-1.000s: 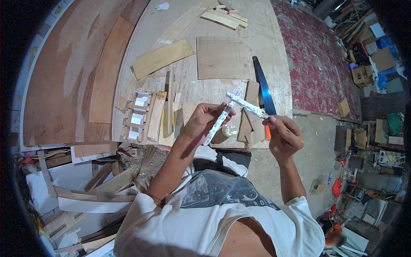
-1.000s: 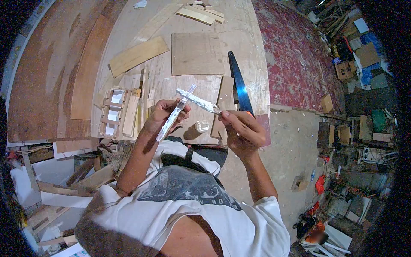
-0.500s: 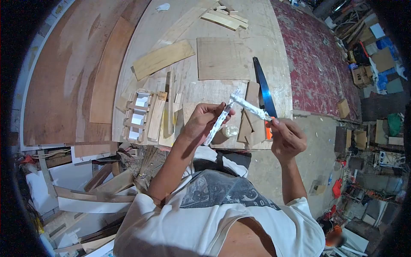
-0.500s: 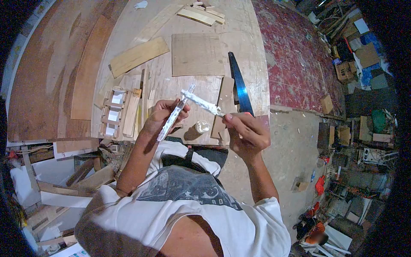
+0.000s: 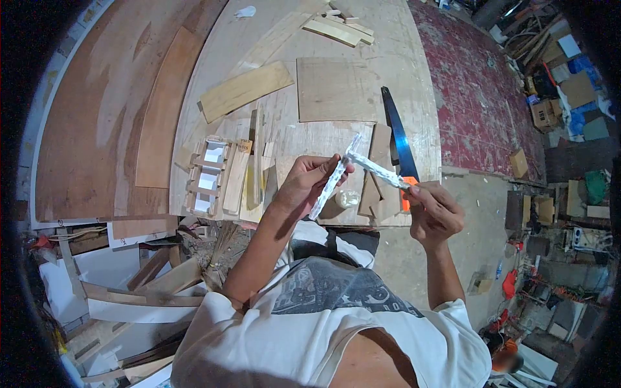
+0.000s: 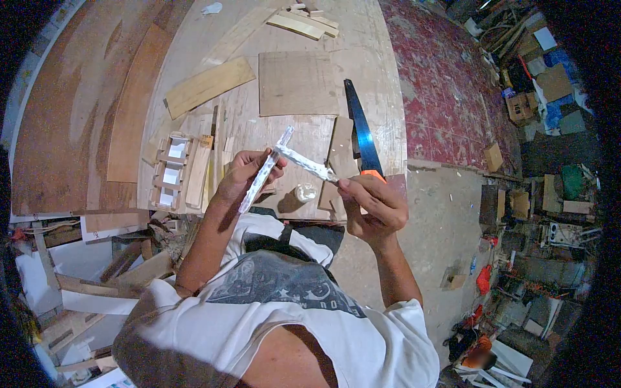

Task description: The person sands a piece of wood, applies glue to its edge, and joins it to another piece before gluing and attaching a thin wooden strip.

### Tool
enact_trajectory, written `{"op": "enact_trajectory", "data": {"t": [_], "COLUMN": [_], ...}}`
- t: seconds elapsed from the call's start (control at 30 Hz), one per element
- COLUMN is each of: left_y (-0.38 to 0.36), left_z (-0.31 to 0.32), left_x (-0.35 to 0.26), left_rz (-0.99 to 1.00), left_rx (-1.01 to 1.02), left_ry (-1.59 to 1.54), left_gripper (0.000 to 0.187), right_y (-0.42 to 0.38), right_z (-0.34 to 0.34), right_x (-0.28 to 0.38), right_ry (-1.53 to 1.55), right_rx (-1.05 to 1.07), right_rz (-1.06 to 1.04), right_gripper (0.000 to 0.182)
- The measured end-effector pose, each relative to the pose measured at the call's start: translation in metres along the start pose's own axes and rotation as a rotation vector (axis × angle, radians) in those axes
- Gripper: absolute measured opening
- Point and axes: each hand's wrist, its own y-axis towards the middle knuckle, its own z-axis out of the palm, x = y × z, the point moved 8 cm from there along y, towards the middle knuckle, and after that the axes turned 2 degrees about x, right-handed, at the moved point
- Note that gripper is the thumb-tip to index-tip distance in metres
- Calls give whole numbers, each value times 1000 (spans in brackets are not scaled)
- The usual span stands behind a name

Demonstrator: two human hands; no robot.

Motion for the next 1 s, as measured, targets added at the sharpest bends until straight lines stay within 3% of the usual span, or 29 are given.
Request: {"op": "enact_trajectory", "data": {"t": [0.3, 0.5, 0.67, 1.0], "left_y": [-2, -2, -2, 0], "left_z": [-5, -2, -1, -3], "left_x": [2, 4, 4, 5], "left_rz": [6, -21, -25, -31], "left_rx": [-43, 13, 0, 3], "left_ry": [-1, -38, -46, -42], "left_gripper": [27, 29, 31, 30], "right_y": [7, -1, 0, -4], "right_z": [0, 16, 9, 11], "right_x": [1, -9, -9, -18], "right_ry": [-99, -121, -134, -172], "right_rx": [-37, 79, -39, -3], "right_rz": [30, 34, 29, 34], "right_gripper": [22, 28, 26, 25]}}
